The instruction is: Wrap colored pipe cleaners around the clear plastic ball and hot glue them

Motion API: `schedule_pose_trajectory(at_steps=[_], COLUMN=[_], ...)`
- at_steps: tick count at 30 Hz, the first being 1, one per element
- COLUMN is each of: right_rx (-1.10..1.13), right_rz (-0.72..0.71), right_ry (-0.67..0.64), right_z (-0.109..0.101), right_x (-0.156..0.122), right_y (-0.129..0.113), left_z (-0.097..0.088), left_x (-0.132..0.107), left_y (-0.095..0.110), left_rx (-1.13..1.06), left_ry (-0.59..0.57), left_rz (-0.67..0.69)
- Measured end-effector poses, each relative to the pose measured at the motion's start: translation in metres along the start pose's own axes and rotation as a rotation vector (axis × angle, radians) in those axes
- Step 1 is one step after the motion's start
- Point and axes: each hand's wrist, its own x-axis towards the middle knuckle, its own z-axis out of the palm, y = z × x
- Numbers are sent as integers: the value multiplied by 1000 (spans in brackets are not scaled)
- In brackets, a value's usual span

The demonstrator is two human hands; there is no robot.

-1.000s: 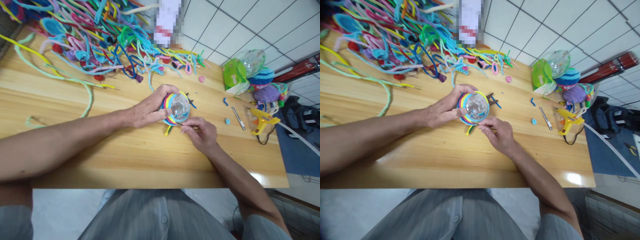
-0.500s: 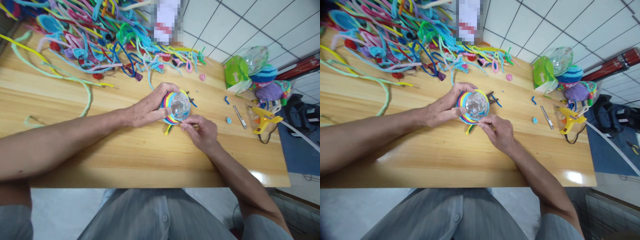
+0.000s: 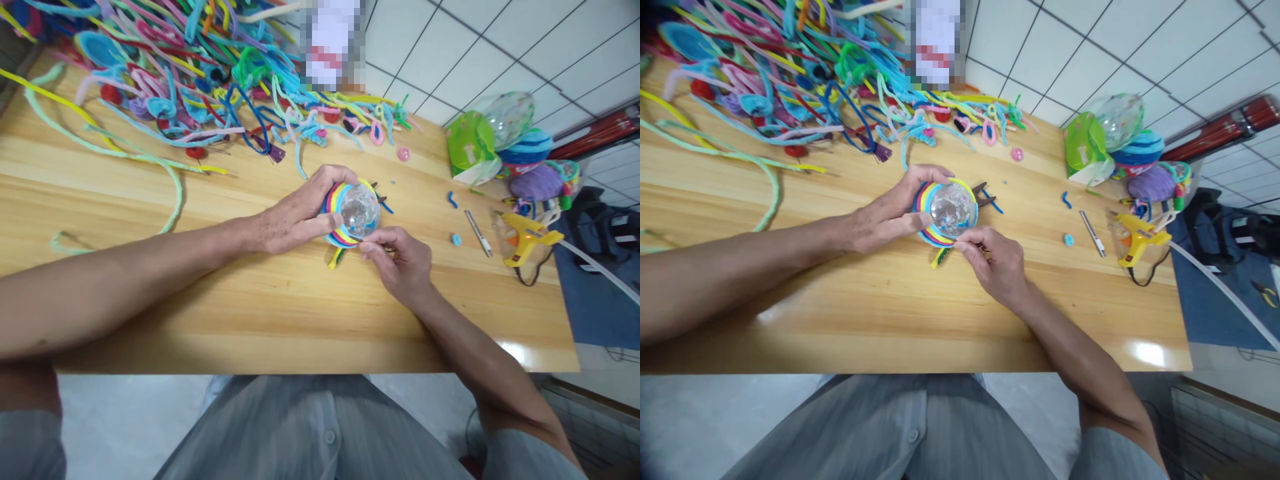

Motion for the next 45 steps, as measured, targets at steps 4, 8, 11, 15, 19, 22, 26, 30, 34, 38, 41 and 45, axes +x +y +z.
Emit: schedule_pose_trajectory(at_steps=[4,8,11,15,19,22,26,30,34,38,41,45], right_rx=[36,99,67,44,93,116,70,34,27,-17,-112,-80], right_rz=[24,-1,-26,-28,-9,6,32,32,-93,-226,-120,92], right_ry=[-3,-31,-57,-39,-43,-52,-42,-42,-97,-190,-175,107], right_z=[0,-2,-3,-3,-2,-2,-1,-1,-4,-7,-13,-24], right_x=[1,3,4,3,2,2,1,0,2,2,1,2], right_y=[1,4,5,4,5,5,2,-3,-3,4,11,13], left_z=[0,1,2,2,-1,-2,-1,1,0,-2,-2,-3], left_x=[0,0,0,1,1,0,0,-1,-2,-3,-4,-6], left_y=[-1,-1,-2,-1,3,4,2,1,1,0,-2,-2], left_rx=[-7,-16,-19,-14,4,5,-6,-9,13,25,35,44], left_ry=[-2,10,19,12,-10,-17,-8,15,3,-9,-4,10], left_rz=[0,-4,-10,-1,-4,-10,-20,-12,3,13,21,-1])
